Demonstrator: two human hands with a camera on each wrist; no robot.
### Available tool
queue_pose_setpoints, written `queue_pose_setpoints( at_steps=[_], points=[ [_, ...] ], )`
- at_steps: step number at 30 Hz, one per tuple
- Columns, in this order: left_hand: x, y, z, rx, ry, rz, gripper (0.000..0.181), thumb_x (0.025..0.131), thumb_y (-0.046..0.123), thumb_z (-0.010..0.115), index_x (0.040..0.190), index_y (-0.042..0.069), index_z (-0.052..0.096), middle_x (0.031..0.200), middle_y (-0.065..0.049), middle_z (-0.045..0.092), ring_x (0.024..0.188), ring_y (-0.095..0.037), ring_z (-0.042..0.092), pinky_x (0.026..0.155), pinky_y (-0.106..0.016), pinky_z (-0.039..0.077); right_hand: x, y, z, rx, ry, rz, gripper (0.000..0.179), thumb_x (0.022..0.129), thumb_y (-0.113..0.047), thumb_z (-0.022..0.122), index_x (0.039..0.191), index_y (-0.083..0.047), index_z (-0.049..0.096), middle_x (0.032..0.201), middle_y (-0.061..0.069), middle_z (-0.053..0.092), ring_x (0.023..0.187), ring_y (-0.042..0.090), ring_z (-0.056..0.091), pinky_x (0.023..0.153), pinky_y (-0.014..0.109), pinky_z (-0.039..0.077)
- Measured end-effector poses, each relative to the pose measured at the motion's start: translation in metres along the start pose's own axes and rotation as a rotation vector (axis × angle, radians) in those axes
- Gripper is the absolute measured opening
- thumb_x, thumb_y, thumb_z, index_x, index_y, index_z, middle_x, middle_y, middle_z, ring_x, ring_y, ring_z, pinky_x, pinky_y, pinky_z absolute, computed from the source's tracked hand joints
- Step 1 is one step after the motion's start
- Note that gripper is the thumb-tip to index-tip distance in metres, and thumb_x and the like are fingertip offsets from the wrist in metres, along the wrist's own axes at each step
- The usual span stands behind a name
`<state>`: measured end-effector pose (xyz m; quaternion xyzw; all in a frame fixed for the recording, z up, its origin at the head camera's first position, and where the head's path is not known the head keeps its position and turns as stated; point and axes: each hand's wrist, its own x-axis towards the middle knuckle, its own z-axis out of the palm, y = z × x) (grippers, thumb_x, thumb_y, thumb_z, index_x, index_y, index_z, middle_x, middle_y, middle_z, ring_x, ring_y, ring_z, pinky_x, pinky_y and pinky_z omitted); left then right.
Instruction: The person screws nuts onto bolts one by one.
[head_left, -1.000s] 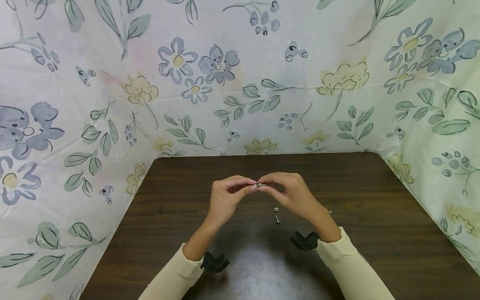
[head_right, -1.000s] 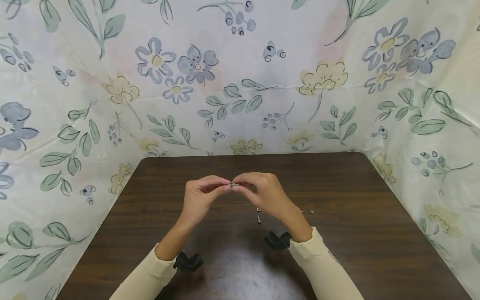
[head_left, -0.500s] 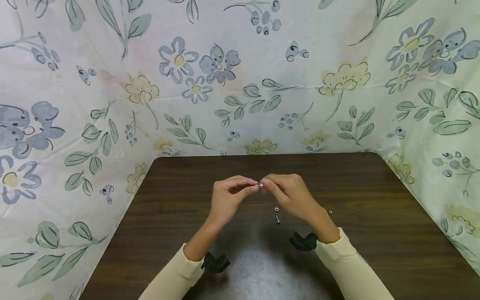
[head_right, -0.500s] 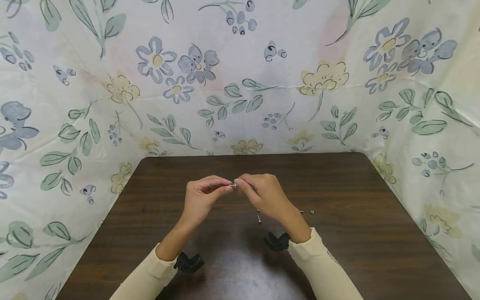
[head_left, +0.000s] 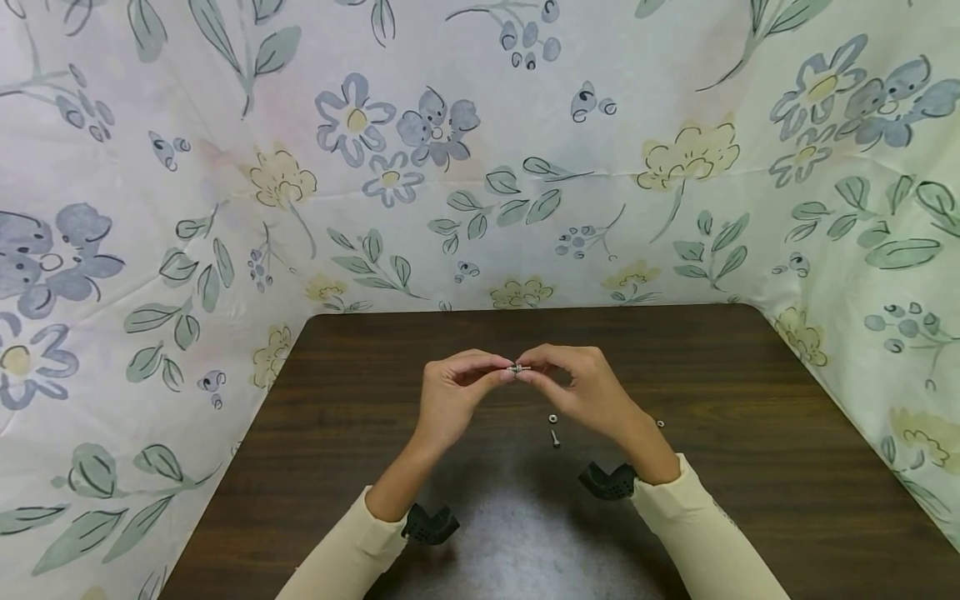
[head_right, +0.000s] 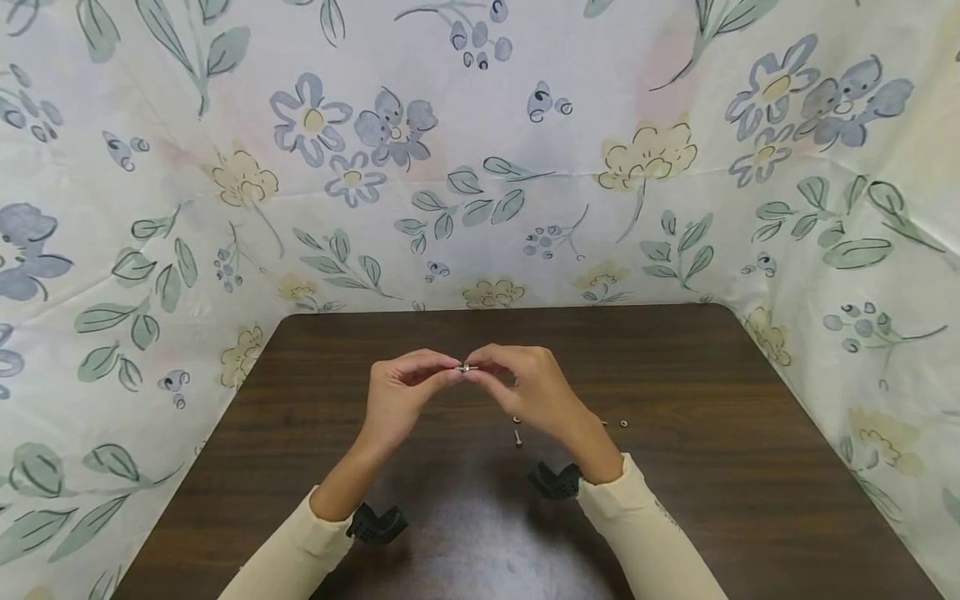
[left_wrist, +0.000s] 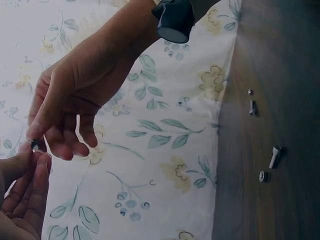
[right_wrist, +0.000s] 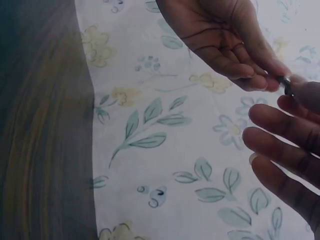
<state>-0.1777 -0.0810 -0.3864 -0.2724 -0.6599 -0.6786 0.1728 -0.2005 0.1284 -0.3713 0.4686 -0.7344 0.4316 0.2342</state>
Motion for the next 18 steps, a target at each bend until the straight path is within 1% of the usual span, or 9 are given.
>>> queue_pose_setpoints(
  at_steps=[3,5,9,11,13,15,18],
  points=[
    [-0.0001,0.0003,0.0000,-0.003,0.000,0.002,0.011,0.086,-0.004,0.077,0.097,0.000,0.079,0.091,-0.012,0.075,0.080,-0.023,0.072,0.072,-0.035,0.062,-0.0004,0.0001,0.0013,0.004,-0.014,0.032,0.008,0.092,-0.005,0.075,0.099,-0.010,0.075,0.089,-0.004,0.073,0.073,0.005,0.064,0.065,0.019,0.054],
    [-0.0002,0.0002,0.0002,-0.003,0.000,0.002,0.011,0.086,-0.004,0.077,0.096,0.000,0.079,0.091,-0.012,0.075,0.080,-0.024,0.072,0.072,-0.035,0.062,-0.0005,-0.0005,0.0020,0.014,-0.020,0.049,0.005,0.095,-0.007,0.072,0.096,-0.010,0.076,0.088,-0.003,0.074,0.074,0.005,0.066,0.067,0.022,0.056],
    [-0.0001,0.0002,0.0013,-0.012,-0.007,-0.003,0.011,0.086,-0.003,0.077,0.096,0.001,0.079,0.091,-0.011,0.075,0.080,-0.025,0.073,0.073,-0.037,0.062,-0.0002,-0.0015,0.0027,0.005,-0.016,0.071,0.016,0.098,-0.002,0.065,0.089,-0.010,0.076,0.084,-0.001,0.075,0.075,0.011,0.070,0.069,0.026,0.059],
    [0.0000,0.0002,0.0018,-0.012,-0.010,-0.003,0.010,0.086,-0.002,0.078,0.096,0.001,0.079,0.091,-0.011,0.075,0.080,-0.026,0.073,0.073,-0.037,0.062,-0.0002,-0.0013,0.0023,-0.011,-0.010,0.083,0.020,0.099,0.000,0.062,0.090,-0.011,0.076,0.085,-0.001,0.075,0.075,0.014,0.071,0.069,0.027,0.058],
    [0.0000,0.0002,0.0020,-0.010,-0.007,-0.002,0.010,0.086,-0.002,0.078,0.096,0.000,0.079,0.091,-0.012,0.075,0.080,-0.026,0.073,0.073,-0.037,0.062,-0.0006,-0.0010,0.0013,-0.020,-0.006,0.090,0.017,0.098,0.001,0.063,0.096,-0.011,0.076,0.088,-0.002,0.075,0.076,0.013,0.071,0.069,0.026,0.058],
    [-0.0001,0.0000,0.0018,-0.004,-0.001,-0.003,0.010,0.086,-0.001,0.079,0.096,0.000,0.079,0.091,-0.011,0.075,0.080,-0.025,0.072,0.073,-0.036,0.062,-0.0010,-0.0008,0.0000,-0.015,0.001,0.088,0.015,0.095,0.002,0.068,0.104,-0.009,0.075,0.093,-0.001,0.076,0.077,0.013,0.071,0.069,0.027,0.058],
    [-0.0002,-0.0004,0.0006,0.004,0.010,-0.006,0.010,0.086,0.000,0.079,0.096,0.001,0.079,0.091,-0.011,0.075,0.080,-0.024,0.072,0.072,-0.035,0.062,-0.0014,-0.0002,-0.0012,0.015,0.010,0.057,0.028,0.086,0.003,0.078,0.111,-0.006,0.073,0.098,0.003,0.075,0.078,0.012,0.070,0.067,0.030,0.060]
  ],
)
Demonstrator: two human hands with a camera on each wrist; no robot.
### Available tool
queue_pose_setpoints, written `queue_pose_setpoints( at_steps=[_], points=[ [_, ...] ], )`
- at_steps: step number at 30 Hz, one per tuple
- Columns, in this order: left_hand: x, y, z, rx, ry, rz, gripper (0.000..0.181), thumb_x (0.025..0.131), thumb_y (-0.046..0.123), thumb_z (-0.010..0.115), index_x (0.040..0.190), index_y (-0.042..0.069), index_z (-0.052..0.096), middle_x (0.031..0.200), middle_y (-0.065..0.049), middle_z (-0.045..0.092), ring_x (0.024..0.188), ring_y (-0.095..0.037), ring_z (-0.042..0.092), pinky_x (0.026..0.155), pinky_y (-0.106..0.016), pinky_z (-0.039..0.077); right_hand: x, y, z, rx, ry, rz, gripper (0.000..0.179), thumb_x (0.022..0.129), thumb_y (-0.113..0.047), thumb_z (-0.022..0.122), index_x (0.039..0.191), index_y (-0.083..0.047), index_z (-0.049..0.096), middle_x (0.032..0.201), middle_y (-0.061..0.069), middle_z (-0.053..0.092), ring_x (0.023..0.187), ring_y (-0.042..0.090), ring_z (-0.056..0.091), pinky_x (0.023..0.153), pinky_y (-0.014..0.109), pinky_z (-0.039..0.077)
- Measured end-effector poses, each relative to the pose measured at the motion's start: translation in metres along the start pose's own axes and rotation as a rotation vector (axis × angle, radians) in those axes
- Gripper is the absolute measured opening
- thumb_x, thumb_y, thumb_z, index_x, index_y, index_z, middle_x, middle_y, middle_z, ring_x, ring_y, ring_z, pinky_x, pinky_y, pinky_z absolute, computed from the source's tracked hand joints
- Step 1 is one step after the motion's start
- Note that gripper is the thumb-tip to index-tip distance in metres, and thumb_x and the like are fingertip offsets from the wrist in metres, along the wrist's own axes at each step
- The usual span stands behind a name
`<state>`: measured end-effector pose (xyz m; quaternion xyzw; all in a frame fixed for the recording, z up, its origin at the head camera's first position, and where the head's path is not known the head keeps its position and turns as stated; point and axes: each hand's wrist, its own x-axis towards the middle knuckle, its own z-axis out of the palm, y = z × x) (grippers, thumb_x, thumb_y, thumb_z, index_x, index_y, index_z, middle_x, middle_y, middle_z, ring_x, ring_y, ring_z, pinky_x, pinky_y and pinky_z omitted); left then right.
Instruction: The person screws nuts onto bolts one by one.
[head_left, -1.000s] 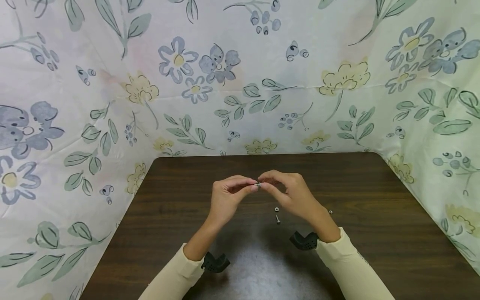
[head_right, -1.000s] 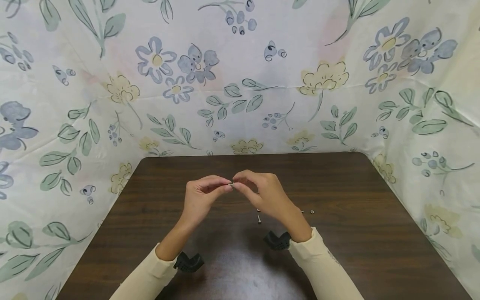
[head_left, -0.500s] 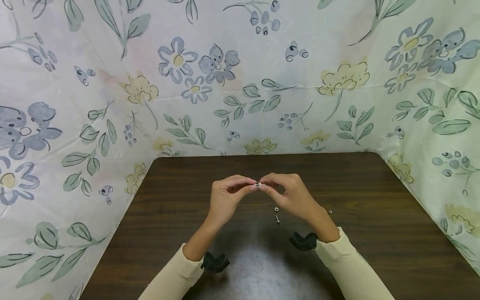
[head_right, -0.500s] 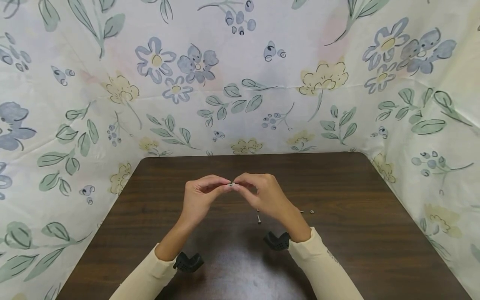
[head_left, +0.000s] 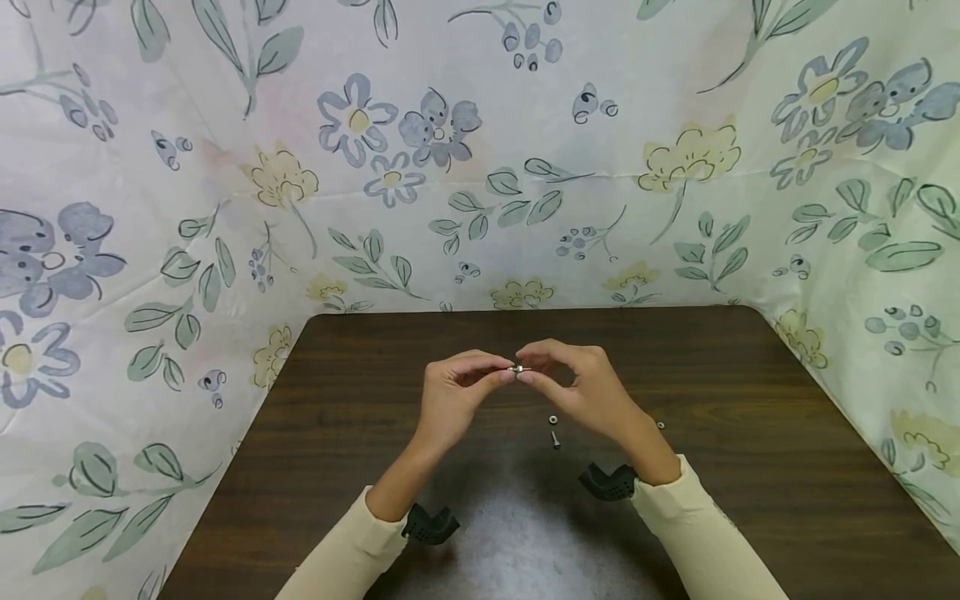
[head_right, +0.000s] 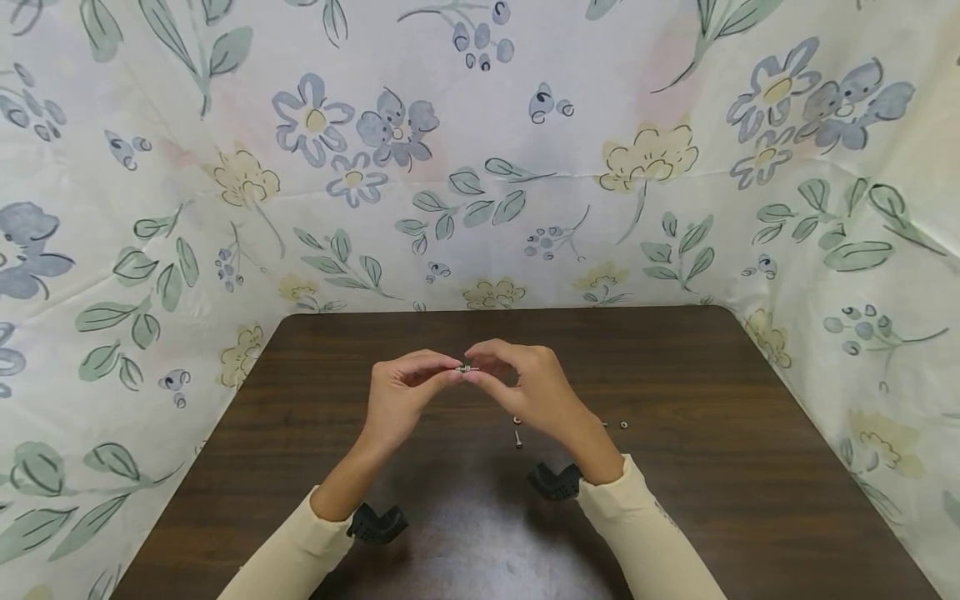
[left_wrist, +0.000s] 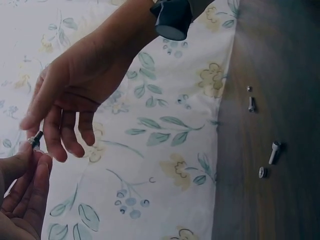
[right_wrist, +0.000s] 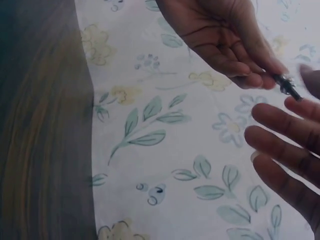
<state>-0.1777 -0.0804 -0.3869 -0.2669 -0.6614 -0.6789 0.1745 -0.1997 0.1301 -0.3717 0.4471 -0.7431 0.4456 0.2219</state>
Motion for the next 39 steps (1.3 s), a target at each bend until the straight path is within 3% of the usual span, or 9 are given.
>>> queue_pose_setpoints(
  at_steps=[5,12,17,22,26,30,39],
  points=[
    [-0.0002,-0.0012,-0.0011,-0.005,-0.003,-0.002,0.010,0.087,-0.001,0.078,0.096,0.001,0.079,0.090,-0.011,0.075,0.080,-0.024,0.071,0.073,-0.035,0.062,0.0009,0.0002,0.0001,0.018,-0.001,-0.038,0.031,0.080,0.006,0.083,0.108,-0.006,0.074,0.098,0.003,0.075,0.077,0.009,0.068,0.064,0.032,0.060],
    [-0.0008,-0.0006,-0.0002,-0.024,-0.013,0.001,0.011,0.086,-0.004,0.077,0.097,-0.001,0.079,0.091,-0.013,0.074,0.082,-0.026,0.073,0.075,-0.038,0.062,0.0012,0.0001,0.0010,0.007,-0.004,-0.046,0.020,0.085,0.003,0.080,0.101,-0.007,0.076,0.093,0.000,0.075,0.073,0.008,0.066,0.066,0.021,0.056],
    [-0.0009,0.0000,0.0012,-0.014,-0.017,0.011,0.011,0.086,-0.003,0.077,0.097,0.000,0.079,0.091,-0.012,0.075,0.081,-0.025,0.072,0.074,-0.037,0.062,0.0015,0.0014,0.0012,0.005,-0.009,-0.059,0.004,0.093,-0.006,0.074,0.096,-0.006,0.077,0.090,-0.001,0.075,0.075,0.008,0.067,0.068,0.021,0.056],
    [-0.0016,0.0016,0.0019,0.003,-0.020,0.009,0.010,0.086,-0.002,0.078,0.096,0.001,0.079,0.091,-0.011,0.075,0.081,-0.025,0.072,0.073,-0.036,0.062,0.0018,0.0015,0.0019,-0.059,0.023,-0.090,0.008,0.095,-0.008,0.072,0.090,-0.008,0.079,0.085,-0.002,0.075,0.077,0.012,0.071,0.068,0.027,0.058],
    [-0.0017,0.0015,0.0018,0.014,-0.008,0.005,0.010,0.086,0.000,0.079,0.096,0.001,0.079,0.091,-0.010,0.075,0.080,-0.023,0.072,0.072,-0.035,0.062,0.0009,0.0007,0.0012,-0.094,0.045,-0.075,0.012,0.088,-0.002,0.077,0.099,-0.006,0.078,0.093,0.002,0.076,0.080,0.013,0.071,0.069,0.031,0.059],
    [-0.0013,0.0014,0.0009,0.020,0.003,0.006,0.010,0.086,0.000,0.079,0.096,0.001,0.079,0.091,-0.010,0.075,0.080,-0.023,0.072,0.072,-0.035,0.062,0.0001,0.0003,0.0000,-0.055,0.038,-0.079,0.027,0.082,0.002,0.082,0.107,-0.003,0.075,0.100,0.006,0.076,0.080,0.013,0.070,0.068,0.032,0.060],
    [-0.0010,-0.0002,0.0004,0.008,-0.007,0.008,0.011,0.087,-0.002,0.077,0.097,0.002,0.079,0.091,-0.011,0.075,0.081,-0.025,0.072,0.074,-0.037,0.062,0.0022,-0.0001,-0.0006,-0.041,0.022,-0.106,0.021,0.083,0.002,0.080,0.101,-0.006,0.076,0.095,0.002,0.075,0.077,0.010,0.067,0.065,0.029,0.058]
  ],
)
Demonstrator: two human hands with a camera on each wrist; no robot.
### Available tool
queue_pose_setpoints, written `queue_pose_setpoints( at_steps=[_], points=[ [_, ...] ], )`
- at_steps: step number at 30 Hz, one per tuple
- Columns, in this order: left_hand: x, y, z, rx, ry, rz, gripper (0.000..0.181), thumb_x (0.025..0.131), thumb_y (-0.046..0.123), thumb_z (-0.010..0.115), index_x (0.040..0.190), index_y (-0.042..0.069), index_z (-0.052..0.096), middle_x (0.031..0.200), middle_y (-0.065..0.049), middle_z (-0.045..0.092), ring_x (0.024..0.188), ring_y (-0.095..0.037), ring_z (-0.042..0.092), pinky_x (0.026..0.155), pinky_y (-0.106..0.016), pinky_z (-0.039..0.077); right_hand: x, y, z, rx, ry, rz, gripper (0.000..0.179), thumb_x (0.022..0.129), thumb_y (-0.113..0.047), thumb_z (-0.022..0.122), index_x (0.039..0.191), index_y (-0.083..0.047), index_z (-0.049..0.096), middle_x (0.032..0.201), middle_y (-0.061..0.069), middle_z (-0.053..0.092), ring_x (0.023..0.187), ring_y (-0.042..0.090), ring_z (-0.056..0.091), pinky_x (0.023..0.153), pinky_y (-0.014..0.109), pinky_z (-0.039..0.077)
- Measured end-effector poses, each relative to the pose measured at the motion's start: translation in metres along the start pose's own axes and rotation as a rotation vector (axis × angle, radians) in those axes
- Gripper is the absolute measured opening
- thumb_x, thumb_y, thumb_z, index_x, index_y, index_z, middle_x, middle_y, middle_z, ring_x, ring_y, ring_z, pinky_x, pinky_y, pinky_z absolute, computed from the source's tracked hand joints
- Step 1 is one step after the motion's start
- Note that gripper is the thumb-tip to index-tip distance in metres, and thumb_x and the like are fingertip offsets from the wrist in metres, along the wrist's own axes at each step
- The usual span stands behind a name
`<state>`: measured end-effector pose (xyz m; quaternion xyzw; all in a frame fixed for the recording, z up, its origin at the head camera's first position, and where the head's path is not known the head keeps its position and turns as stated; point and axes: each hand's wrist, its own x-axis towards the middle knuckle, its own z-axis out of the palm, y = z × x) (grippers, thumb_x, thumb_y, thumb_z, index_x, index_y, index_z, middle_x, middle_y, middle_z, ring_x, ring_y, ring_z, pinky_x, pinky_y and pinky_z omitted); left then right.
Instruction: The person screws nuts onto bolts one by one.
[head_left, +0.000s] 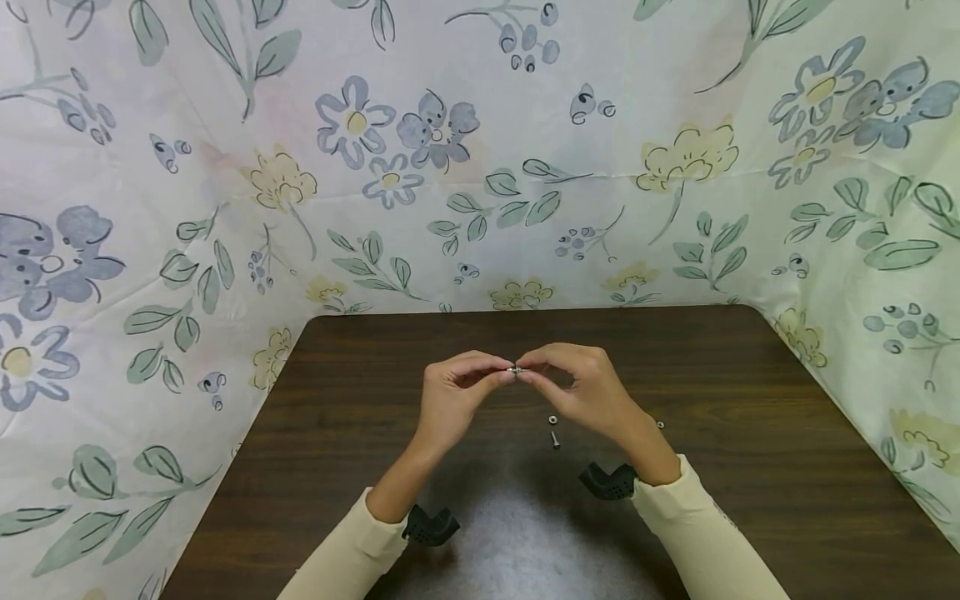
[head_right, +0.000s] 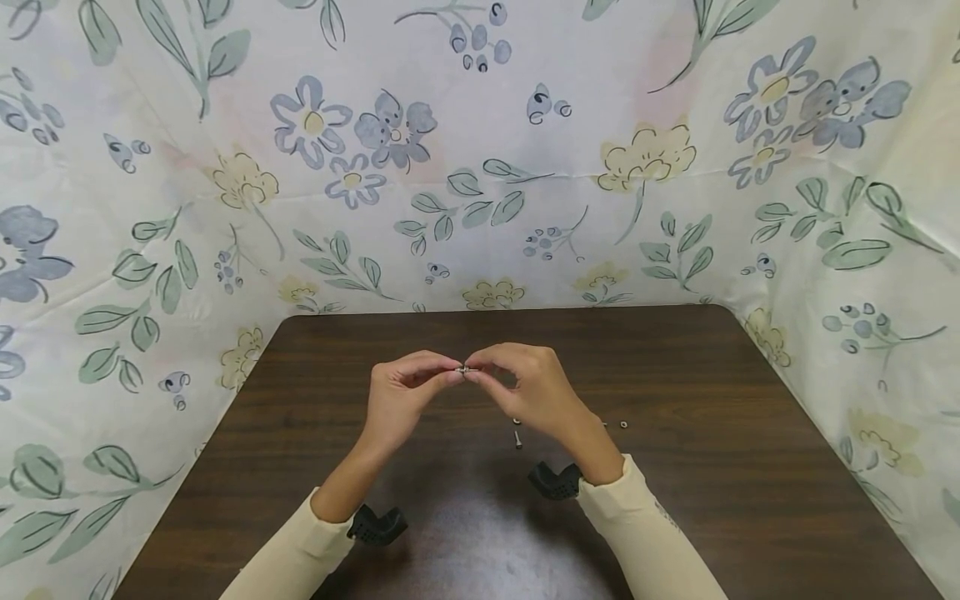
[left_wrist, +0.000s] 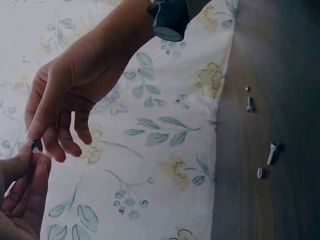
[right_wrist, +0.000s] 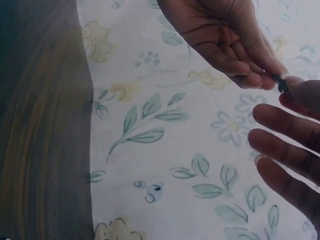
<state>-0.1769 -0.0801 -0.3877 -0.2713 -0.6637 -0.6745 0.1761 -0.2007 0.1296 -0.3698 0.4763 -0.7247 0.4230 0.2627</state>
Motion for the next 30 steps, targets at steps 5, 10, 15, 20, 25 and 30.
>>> queue_pose_setpoints(
  at_steps=[5,10,15,20,25,30],
  points=[
    [-0.0002,-0.0002,0.0006,-0.002,0.004,0.001,0.011,0.086,-0.002,0.078,0.096,0.002,0.079,0.090,-0.011,0.075,0.080,-0.025,0.071,0.073,-0.036,0.062,-0.0009,0.0017,0.0019,-0.022,-0.007,0.012,0.012,0.088,-0.002,0.077,0.098,-0.008,0.076,0.093,0.000,0.075,0.079,0.010,0.069,0.068,0.031,0.059],
    [-0.0001,0.0002,0.0013,-0.004,0.008,0.005,0.010,0.086,-0.003,0.078,0.095,0.001,0.079,0.090,-0.011,0.075,0.079,-0.024,0.071,0.073,-0.035,0.062,-0.0022,0.0028,0.0031,-0.068,0.012,0.016,0.008,0.092,-0.002,0.073,0.095,-0.008,0.078,0.092,0.000,0.076,0.084,0.014,0.072,0.073,0.032,0.061],
    [0.0005,0.0010,0.0005,0.006,0.016,0.004,0.010,0.086,-0.002,0.078,0.095,0.002,0.079,0.090,-0.011,0.075,0.078,-0.023,0.071,0.072,-0.034,0.062,-0.0003,-0.0004,0.0017,-0.016,0.035,0.029,0.018,0.085,0.004,0.077,0.101,-0.005,0.077,0.096,0.004,0.076,0.084,0.017,0.072,0.073,0.030,0.060],
    [0.0014,0.0023,0.0009,-0.004,0.012,0.003,0.010,0.087,-0.002,0.077,0.097,0.001,0.079,0.091,-0.011,0.075,0.081,-0.025,0.072,0.074,-0.036,0.062,0.0019,-0.0034,-0.0006,0.041,0.022,0.022,0.027,0.079,0.005,0.083,0.103,-0.005,0.076,0.097,0.006,0.076,0.081,0.017,0.070,0.067,0.034,0.060],
    [-0.0002,0.0029,0.0020,-0.004,0.008,-0.004,0.010,0.087,-0.002,0.077,0.096,0.001,0.079,0.091,-0.011,0.075,0.081,-0.024,0.072,0.075,-0.035,0.062,0.0003,-0.0034,-0.0003,0.009,-0.007,0.025,0.024,0.082,0.004,0.081,0.102,-0.007,0.076,0.096,0.003,0.075,0.079,0.012,0.068,0.068,0.030,0.059],
    [-0.0010,0.0018,0.0023,0.003,0.004,-0.003,0.010,0.087,-0.003,0.077,0.096,0.001,0.079,0.090,-0.011,0.075,0.080,-0.023,0.071,0.073,-0.032,0.061,-0.0016,-0.0028,0.0000,-0.031,-0.045,0.042,0.015,0.090,-0.001,0.075,0.102,-0.010,0.075,0.096,-0.002,0.074,0.078,0.008,0.066,0.068,0.025,0.056]
  ],
)
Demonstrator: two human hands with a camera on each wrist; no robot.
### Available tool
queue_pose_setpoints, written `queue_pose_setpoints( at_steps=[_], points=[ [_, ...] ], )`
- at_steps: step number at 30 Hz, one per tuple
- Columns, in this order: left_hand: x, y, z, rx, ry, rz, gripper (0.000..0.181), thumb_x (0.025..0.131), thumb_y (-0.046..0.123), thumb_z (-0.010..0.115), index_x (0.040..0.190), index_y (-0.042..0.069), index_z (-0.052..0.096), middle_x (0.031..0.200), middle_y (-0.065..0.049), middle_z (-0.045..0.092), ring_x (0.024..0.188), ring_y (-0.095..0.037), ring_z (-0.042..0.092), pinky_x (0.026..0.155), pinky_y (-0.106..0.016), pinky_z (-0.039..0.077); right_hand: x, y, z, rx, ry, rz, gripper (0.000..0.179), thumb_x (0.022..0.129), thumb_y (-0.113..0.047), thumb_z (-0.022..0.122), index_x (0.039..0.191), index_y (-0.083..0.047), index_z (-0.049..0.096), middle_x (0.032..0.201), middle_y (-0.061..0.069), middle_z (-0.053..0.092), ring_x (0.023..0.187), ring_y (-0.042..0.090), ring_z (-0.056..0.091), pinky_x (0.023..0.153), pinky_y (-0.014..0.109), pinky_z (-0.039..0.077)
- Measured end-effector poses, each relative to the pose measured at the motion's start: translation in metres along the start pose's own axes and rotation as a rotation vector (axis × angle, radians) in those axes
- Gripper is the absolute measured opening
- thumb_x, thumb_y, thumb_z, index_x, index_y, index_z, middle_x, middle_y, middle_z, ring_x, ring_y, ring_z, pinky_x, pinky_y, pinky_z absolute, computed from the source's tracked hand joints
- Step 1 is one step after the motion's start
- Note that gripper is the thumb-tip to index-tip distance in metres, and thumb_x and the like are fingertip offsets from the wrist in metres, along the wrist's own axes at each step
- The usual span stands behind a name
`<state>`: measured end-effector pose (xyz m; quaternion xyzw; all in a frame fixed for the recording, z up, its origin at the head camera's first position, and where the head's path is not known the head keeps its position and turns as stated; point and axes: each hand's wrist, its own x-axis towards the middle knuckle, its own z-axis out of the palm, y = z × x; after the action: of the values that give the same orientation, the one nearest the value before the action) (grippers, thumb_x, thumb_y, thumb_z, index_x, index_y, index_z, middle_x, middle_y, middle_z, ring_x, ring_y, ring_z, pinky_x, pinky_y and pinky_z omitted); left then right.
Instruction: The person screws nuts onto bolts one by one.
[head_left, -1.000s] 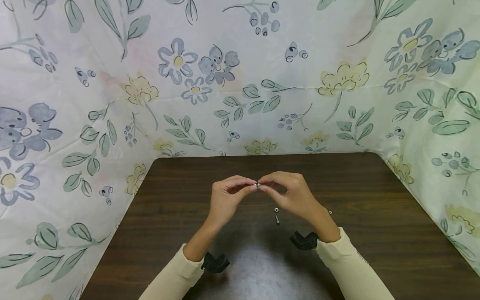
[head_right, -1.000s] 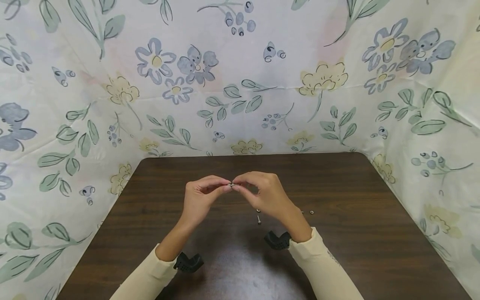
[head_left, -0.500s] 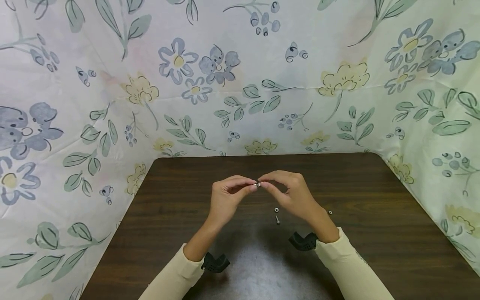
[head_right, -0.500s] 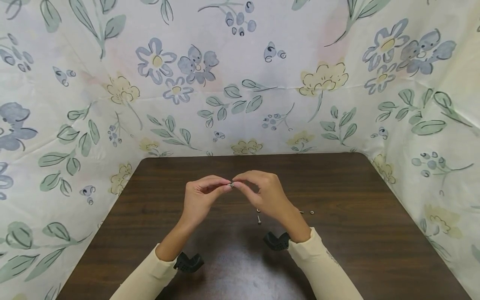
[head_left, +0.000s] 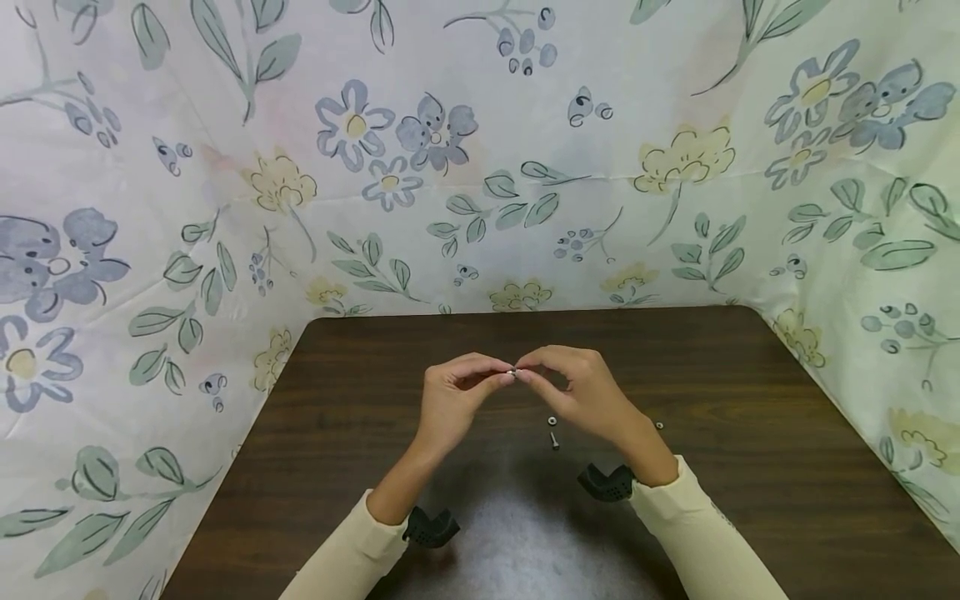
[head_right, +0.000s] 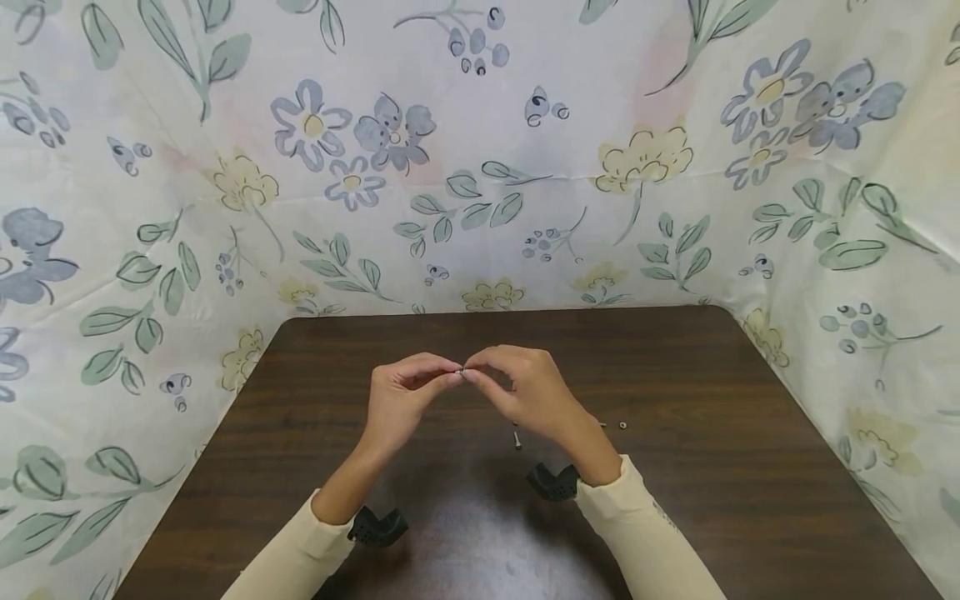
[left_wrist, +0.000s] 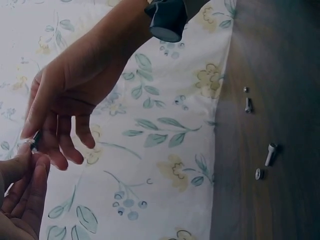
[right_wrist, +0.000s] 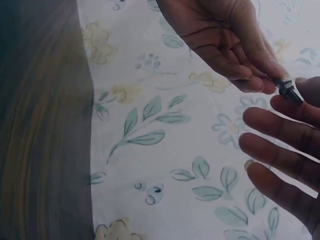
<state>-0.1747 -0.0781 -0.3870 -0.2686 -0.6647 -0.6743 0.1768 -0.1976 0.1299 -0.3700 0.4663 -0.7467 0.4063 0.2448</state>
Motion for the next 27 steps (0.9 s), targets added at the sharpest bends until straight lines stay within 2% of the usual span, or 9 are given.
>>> queue_pose_setpoints(
  at_steps=[7,13,19,27],
  points=[
    [0.0000,0.0000,-0.0005,0.002,0.004,0.007,0.011,0.087,-0.002,0.078,0.096,0.003,0.079,0.091,-0.010,0.074,0.081,-0.024,0.071,0.073,-0.034,0.061,-0.0001,-0.0001,-0.0007,-0.032,-0.021,0.012,0.009,0.096,-0.008,0.069,0.101,-0.011,0.076,0.095,-0.002,0.075,0.080,0.007,0.066,0.066,0.030,0.056],
    [0.0011,-0.0009,-0.0009,0.005,0.020,0.005,0.011,0.086,-0.003,0.078,0.097,-0.001,0.079,0.091,-0.012,0.075,0.080,-0.023,0.071,0.072,-0.032,0.062,-0.0003,0.0003,-0.0046,0.013,-0.015,0.044,0.013,0.092,-0.005,0.074,0.103,-0.012,0.075,0.097,-0.005,0.074,0.078,0.005,0.066,0.069,0.024,0.056],
    [0.0017,-0.0007,-0.0021,0.025,0.035,-0.008,0.010,0.087,0.000,0.078,0.096,0.003,0.080,0.090,-0.009,0.075,0.077,-0.021,0.070,0.070,-0.029,0.061,0.0001,0.0021,-0.0069,0.081,-0.008,0.040,0.016,0.088,0.002,0.077,0.099,-0.010,0.075,0.090,0.000,0.074,0.071,0.007,0.064,0.064,0.023,0.056],
    [0.0031,-0.0028,-0.0047,0.018,-0.020,-0.031,0.012,0.088,0.005,0.079,0.100,0.002,0.079,0.093,-0.008,0.076,0.081,-0.026,0.073,0.074,-0.037,0.062,0.0010,0.0038,-0.0053,0.116,0.029,0.031,0.005,0.090,-0.003,0.077,0.094,-0.006,0.076,0.086,0.001,0.075,0.070,0.010,0.066,0.063,0.022,0.056]
  ],
)
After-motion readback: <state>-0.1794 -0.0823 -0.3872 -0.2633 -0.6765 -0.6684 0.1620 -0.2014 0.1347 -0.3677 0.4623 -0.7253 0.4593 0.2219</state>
